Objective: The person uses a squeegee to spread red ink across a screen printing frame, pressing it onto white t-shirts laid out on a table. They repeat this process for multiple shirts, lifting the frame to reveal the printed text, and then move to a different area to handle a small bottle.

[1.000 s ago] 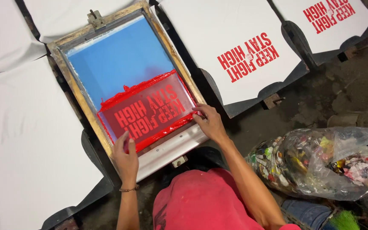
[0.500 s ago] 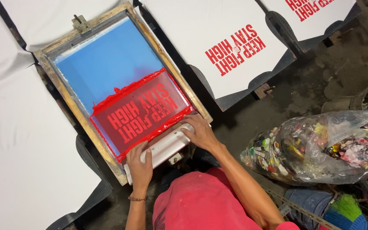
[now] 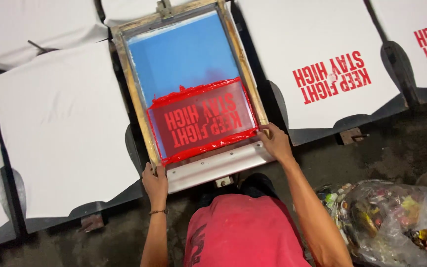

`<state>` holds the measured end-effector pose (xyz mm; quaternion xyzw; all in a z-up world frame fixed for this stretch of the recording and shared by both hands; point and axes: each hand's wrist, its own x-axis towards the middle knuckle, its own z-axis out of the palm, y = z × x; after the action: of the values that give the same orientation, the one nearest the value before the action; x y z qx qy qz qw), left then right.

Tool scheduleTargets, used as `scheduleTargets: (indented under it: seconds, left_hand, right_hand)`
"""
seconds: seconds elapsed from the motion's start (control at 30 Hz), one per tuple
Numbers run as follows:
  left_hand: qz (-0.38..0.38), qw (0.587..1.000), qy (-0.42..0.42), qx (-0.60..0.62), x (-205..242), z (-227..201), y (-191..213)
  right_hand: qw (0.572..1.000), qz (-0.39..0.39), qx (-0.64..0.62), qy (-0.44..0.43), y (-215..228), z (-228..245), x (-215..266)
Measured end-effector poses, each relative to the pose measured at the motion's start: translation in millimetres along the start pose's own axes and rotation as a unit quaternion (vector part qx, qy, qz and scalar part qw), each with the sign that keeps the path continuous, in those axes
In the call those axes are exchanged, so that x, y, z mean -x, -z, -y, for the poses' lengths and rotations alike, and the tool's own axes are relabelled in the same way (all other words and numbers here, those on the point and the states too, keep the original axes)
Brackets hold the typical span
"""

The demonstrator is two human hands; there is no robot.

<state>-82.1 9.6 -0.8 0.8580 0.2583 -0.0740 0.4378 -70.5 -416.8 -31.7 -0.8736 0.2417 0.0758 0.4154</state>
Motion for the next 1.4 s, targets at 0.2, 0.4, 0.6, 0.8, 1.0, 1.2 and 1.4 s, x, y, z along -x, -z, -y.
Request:
scheduleTargets:
  seconds: [0.2, 0.4, 0.6, 0.8, 1.0, 1.2, 1.4]
  left_hand:
    - [0.006, 0.998, 0.039, 0.046, 8, -25, 1]
    - [0.000, 0.998, 0.028, 0.064, 26, -60, 11]
    - [-0.001, 0.996, 0.037, 0.084, 25, -65, 11]
    - [0.036, 0.996, 0.006, 0.075, 27, -47, 19]
    - [0.006, 0.985, -0.159, -0.072, 58, -42, 20]
    - [0.114, 0.918, -0.292, -0.244, 73, -27, 13]
    - [0.020, 0.865, -0.343, -0.365, 51, -3, 5]
  right_hand:
    - [0.997, -0.002, -0.045, -0.071, 16, 27, 6]
    - [0.996, 0.007, -0.051, -0.069, 31, 55, 16]
    - [0.995, 0.016, -0.013, -0.093, 27, 49, 10]
    - [0.997, 0.055, 0.022, -0.046, 41, 39, 5]
    - [0.941, 0.044, 0.162, 0.294, 50, 68, 58]
    - [0.851, 0.121, 0.350, 0.373, 27, 38, 64]
    - [0.833, 0.075, 0.357, 0.416, 20, 32, 51]
